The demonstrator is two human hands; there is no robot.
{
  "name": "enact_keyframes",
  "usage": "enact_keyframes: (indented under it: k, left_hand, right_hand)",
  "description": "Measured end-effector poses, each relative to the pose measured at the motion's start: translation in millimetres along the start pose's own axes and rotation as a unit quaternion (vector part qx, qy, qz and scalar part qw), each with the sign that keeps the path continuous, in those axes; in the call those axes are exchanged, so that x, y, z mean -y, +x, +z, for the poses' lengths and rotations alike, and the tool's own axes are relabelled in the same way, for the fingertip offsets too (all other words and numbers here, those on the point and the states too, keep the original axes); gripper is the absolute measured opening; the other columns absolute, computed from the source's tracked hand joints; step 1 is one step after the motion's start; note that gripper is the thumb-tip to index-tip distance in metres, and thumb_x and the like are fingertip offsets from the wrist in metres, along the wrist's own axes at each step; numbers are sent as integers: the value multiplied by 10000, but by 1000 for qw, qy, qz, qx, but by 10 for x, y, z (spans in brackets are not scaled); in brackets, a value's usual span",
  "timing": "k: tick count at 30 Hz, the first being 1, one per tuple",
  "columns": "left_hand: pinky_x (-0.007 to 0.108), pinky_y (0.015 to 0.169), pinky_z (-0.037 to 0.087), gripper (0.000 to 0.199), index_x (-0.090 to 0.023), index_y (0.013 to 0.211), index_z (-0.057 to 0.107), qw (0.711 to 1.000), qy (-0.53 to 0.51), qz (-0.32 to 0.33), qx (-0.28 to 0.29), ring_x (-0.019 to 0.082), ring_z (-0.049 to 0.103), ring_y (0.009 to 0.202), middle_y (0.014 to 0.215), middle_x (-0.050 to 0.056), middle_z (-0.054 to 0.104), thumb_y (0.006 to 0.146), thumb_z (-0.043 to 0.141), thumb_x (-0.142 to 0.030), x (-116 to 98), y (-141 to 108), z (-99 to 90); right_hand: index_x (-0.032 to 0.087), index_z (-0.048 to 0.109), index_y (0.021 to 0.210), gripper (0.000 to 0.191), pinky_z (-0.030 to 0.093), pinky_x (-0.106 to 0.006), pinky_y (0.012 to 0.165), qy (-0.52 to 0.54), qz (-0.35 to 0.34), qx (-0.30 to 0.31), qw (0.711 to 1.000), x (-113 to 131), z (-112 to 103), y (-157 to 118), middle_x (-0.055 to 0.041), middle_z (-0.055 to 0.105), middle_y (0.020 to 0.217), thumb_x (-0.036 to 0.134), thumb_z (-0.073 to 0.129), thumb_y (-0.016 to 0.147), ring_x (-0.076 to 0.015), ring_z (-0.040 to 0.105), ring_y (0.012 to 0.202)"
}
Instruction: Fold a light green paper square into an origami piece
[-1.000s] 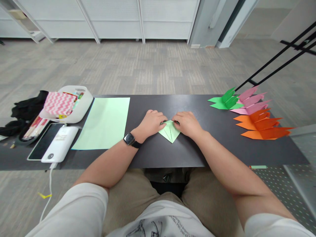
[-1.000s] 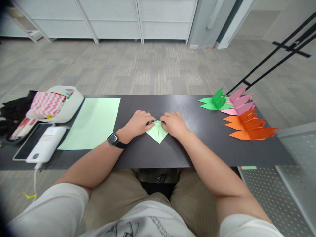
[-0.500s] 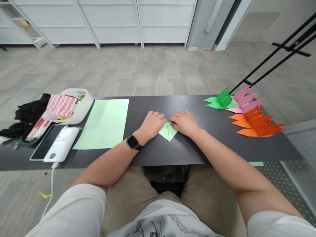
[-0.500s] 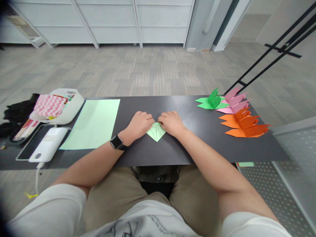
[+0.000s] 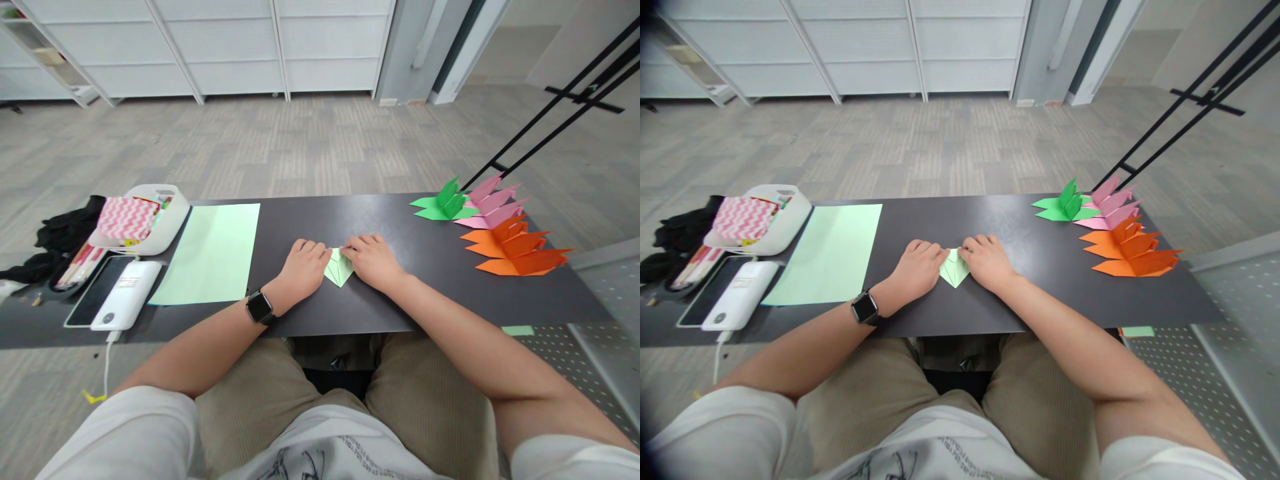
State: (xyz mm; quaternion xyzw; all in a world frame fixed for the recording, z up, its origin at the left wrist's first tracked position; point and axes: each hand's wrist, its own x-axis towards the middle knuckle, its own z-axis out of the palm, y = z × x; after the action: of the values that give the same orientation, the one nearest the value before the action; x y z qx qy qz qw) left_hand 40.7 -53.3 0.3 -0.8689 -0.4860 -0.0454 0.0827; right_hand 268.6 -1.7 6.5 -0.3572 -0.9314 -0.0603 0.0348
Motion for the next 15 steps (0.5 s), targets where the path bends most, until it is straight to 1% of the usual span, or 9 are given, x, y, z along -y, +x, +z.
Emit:
enact_keyframes:
  k: [4,7,10,13,15]
  left_hand:
    - [510,1034,378,447,-152,1461,645,999,-13,-36,-13,316,605,1084,1150,143,701,1070,430,-179,-85,-2,48]
    - [520,1037,376,447,-157,1451,657,998,-20,-50,-16,323,597,1086,1154,146,699,1060,442,-189,-117,-4,64]
    - [526,1047,371,454,-187,1449,666,998,-32,-52,-18,324,590,1093,1156,144,695,1035,483,-209,-125,-16,29]
    - [536,1062,362,472,-229,1467,663,998,-43,-40,-14,326,584,1102,1146,134,690,1019,513,-243,-115,-50,-23]
    - [536,1078,356,480,-247,1471,664,998,-48,-31,-10,323,581,1122,1160,129,690,1016,511,-243,-98,-81,-41]
  right_hand:
    - [201,750,1303,376,302,-446,899,-28,10,-5,1000,77,23,-63,-123,731,1281,213,415,1133,-296,546,1087]
    - [196,727,1350,376,307,-448,908,-36,11,-7,999,110,19,-89,-126,719,1312,215,421,1131,-310,531,1142]
    - [188,732,1346,377,307,-446,916,-36,11,1,999,127,-6,-80,-132,722,1288,198,428,1122,-316,524,1164]
    - [175,734,1353,397,305,-445,918,-29,13,20,999,132,-35,-57,-142,733,1222,195,411,1123,-310,538,1125]
    - [161,720,1379,412,303,-448,931,-23,14,33,999,132,-54,-56,-148,735,1212,193,400,1122,-306,548,1115]
